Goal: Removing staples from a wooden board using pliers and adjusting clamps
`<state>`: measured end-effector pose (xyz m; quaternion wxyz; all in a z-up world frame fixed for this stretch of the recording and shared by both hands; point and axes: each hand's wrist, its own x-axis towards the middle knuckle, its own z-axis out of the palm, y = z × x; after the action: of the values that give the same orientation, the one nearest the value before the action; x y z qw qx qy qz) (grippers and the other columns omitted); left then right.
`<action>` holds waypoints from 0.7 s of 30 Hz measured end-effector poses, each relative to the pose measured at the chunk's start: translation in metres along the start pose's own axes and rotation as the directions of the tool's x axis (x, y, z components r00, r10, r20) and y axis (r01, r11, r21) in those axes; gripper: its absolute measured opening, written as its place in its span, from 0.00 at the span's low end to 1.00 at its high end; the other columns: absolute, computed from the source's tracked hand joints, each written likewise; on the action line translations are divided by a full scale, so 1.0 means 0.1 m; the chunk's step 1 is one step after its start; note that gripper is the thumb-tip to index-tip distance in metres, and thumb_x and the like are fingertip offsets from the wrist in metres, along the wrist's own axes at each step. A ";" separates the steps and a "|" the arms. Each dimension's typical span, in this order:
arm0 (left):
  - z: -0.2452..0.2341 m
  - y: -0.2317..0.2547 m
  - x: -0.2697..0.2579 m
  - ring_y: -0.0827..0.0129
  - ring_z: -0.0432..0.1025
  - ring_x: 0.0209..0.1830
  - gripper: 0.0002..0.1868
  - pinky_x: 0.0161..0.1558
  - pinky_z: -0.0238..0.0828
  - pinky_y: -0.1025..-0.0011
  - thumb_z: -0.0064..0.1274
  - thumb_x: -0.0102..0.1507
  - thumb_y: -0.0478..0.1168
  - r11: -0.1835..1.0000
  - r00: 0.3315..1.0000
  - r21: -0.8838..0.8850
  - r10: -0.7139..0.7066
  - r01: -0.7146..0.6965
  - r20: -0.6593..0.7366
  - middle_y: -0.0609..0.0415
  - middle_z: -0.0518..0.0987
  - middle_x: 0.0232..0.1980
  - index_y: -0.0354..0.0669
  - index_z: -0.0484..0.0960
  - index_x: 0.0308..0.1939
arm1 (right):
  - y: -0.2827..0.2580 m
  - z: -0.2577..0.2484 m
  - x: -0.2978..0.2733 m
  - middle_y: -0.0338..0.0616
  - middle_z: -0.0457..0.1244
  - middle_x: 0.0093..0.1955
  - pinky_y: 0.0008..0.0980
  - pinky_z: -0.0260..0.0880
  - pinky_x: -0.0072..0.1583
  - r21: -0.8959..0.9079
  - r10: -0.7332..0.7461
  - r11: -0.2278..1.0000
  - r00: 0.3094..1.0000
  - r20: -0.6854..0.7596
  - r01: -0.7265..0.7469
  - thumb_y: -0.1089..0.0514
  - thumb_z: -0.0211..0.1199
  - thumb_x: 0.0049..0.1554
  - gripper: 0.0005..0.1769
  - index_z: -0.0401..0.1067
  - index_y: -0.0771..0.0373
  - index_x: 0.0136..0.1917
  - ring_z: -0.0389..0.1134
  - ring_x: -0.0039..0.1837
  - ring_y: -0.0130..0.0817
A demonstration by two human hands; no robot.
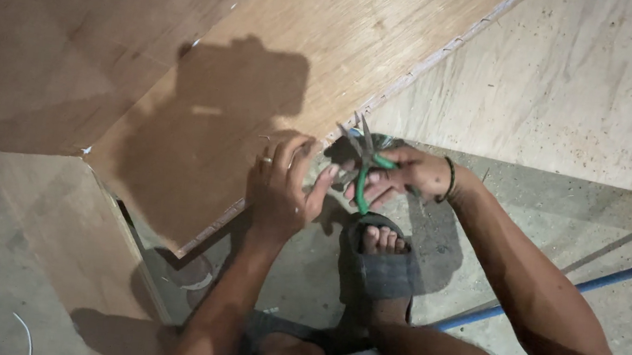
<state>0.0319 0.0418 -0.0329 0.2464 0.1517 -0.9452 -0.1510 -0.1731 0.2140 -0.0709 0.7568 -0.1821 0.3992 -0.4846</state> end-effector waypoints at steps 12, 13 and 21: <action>0.01 0.08 0.46 0.58 0.75 0.48 0.16 0.38 0.77 0.57 0.63 0.60 0.54 0.981 0.980 0.120 -0.167 0.154 0.106 0.60 0.76 0.50 0.56 0.82 0.48 | -0.37 0.27 0.15 0.73 0.67 0.29 0.63 0.78 0.44 0.245 0.048 0.969 0.993 -0.106 -0.021 0.56 0.56 0.63 0.21 0.73 0.80 0.40 0.76 0.38 0.64; 0.01 0.08 0.47 0.57 0.75 0.48 0.18 0.39 0.76 0.56 0.64 0.59 0.54 0.980 0.978 0.099 -0.184 0.175 0.102 0.59 0.77 0.50 0.55 0.81 0.48 | -0.38 0.28 0.15 0.72 0.66 0.29 0.62 0.78 0.40 0.250 0.057 0.968 0.989 -0.140 -0.020 0.56 0.58 0.62 0.20 0.73 0.79 0.39 0.75 0.35 0.62; -0.09 0.08 0.64 0.52 0.73 0.47 0.18 0.41 0.74 0.50 0.66 0.58 0.50 0.967 0.955 -0.011 -0.251 0.256 0.159 0.56 0.76 0.49 0.53 0.80 0.48 | -0.23 0.28 0.22 0.64 0.61 0.24 0.51 0.76 0.30 0.319 0.083 0.948 0.972 -0.220 -0.009 0.54 0.63 0.59 0.23 0.69 0.76 0.31 0.69 0.25 0.50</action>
<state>-0.0189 0.0241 0.0044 0.1524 0.2556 -0.9318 -0.2078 -0.1597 0.1808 -0.0481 0.7358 0.0085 0.4058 -0.5421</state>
